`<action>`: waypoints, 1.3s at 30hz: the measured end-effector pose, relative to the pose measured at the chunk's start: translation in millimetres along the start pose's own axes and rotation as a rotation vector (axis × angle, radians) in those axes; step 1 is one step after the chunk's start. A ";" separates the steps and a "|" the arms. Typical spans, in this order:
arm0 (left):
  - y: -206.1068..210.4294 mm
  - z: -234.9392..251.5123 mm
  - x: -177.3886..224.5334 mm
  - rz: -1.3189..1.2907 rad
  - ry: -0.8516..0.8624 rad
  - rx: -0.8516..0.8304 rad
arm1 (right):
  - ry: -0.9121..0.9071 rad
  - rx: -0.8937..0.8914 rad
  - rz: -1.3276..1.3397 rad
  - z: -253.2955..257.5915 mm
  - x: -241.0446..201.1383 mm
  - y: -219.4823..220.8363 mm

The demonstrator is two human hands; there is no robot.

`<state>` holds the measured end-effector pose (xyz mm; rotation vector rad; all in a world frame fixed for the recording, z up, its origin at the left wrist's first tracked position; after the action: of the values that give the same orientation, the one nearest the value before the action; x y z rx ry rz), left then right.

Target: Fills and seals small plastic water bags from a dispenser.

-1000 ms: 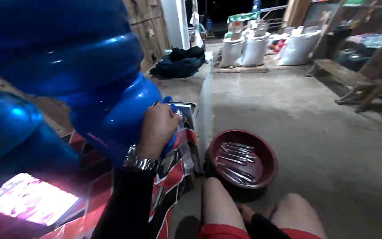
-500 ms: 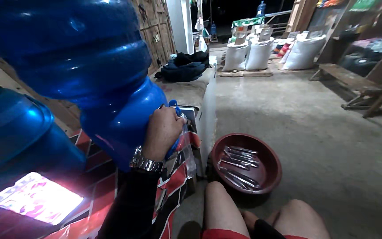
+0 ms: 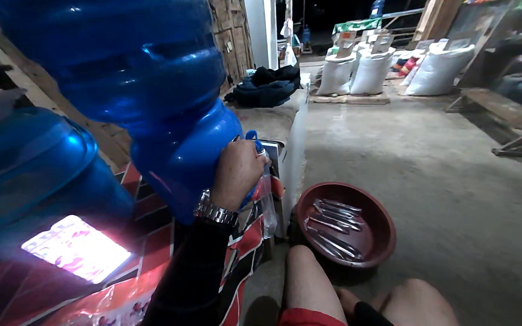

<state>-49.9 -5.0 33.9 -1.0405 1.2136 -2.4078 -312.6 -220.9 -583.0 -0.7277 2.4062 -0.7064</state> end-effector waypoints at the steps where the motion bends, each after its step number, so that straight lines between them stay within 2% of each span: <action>1: 0.2 -0.4 -0.2 -0.002 0.003 0.003 | 0.028 -0.021 0.002 -2.1 -2.7 -2.4; 3: 0.4 -0.6 -0.1 -0.006 0.009 0.008 | 0.064 -0.040 -0.013 -6.2 -8.8 -7.3; 7: 0.9 0.5 0.2 -0.003 0.010 0.013 | 0.026 -0.021 -0.016 -3.9 -7.2 -7.0; 10: 1.3 0.7 0.6 0.006 0.012 0.016 | 0.012 -0.017 -0.022 -43.3 -26.8 -26.1; 12: 1.3 0.3 0.7 0.004 0.005 0.016 | 0.031 -0.100 -0.018 -73.5 -44.5 -45.3; 13: 1.5 0.4 0.8 0.001 0.001 0.016 | 0.040 -0.113 -0.017 -69.8 -43.0 -44.1; 16: 2.1 0.4 1.0 0.007 -0.001 0.014 | 0.031 -0.034 -0.059 -2.7 -0.9 -4.2; 17: 1.7 -0.1 1.1 0.007 -0.001 0.013 | 0.028 -0.031 -0.059 1.0 2.1 -1.4; 21: 0.1 -2.5 0.5 -0.013 0.013 0.010 | 0.015 -0.110 -0.046 -86.6 -54.8 -51.3; 27: 1.6 -2.2 0.3 -0.007 0.013 0.022 | 0.016 -0.105 -0.044 -107.0 -68.2 -62.4; 29: 1.3 -2.0 1.2 0.000 0.002 0.021 | -0.008 -0.103 -0.038 -89.4 -55.3 -53.0; 31: 1.6 -2.1 1.2 0.009 0.000 0.019 | -0.073 0.012 -0.024 -29.5 -12.7 -14.4; 33: 2.2 -2.4 0.2 0.006 0.007 0.014 | -0.049 0.013 0.002 10.1 10.2 6.0; 39: 2.2 -1.4 0.3 0.019 0.018 0.015 | 0.029 -0.028 -0.032 10.9 7.2 3.1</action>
<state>-51.3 -5.6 31.8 -1.0004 1.2033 -2.4132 -312.2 -226.6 -595.1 -0.7736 2.4403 -0.7017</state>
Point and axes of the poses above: each hand's wrist, its own z-axis towards the middle knuckle, its own y-axis out of the palm, x = y × z, the point moved 1 cm from there along z, towards the middle knuckle, and after that the axes turned 11 degrees about -z, right-handed, at the moved point
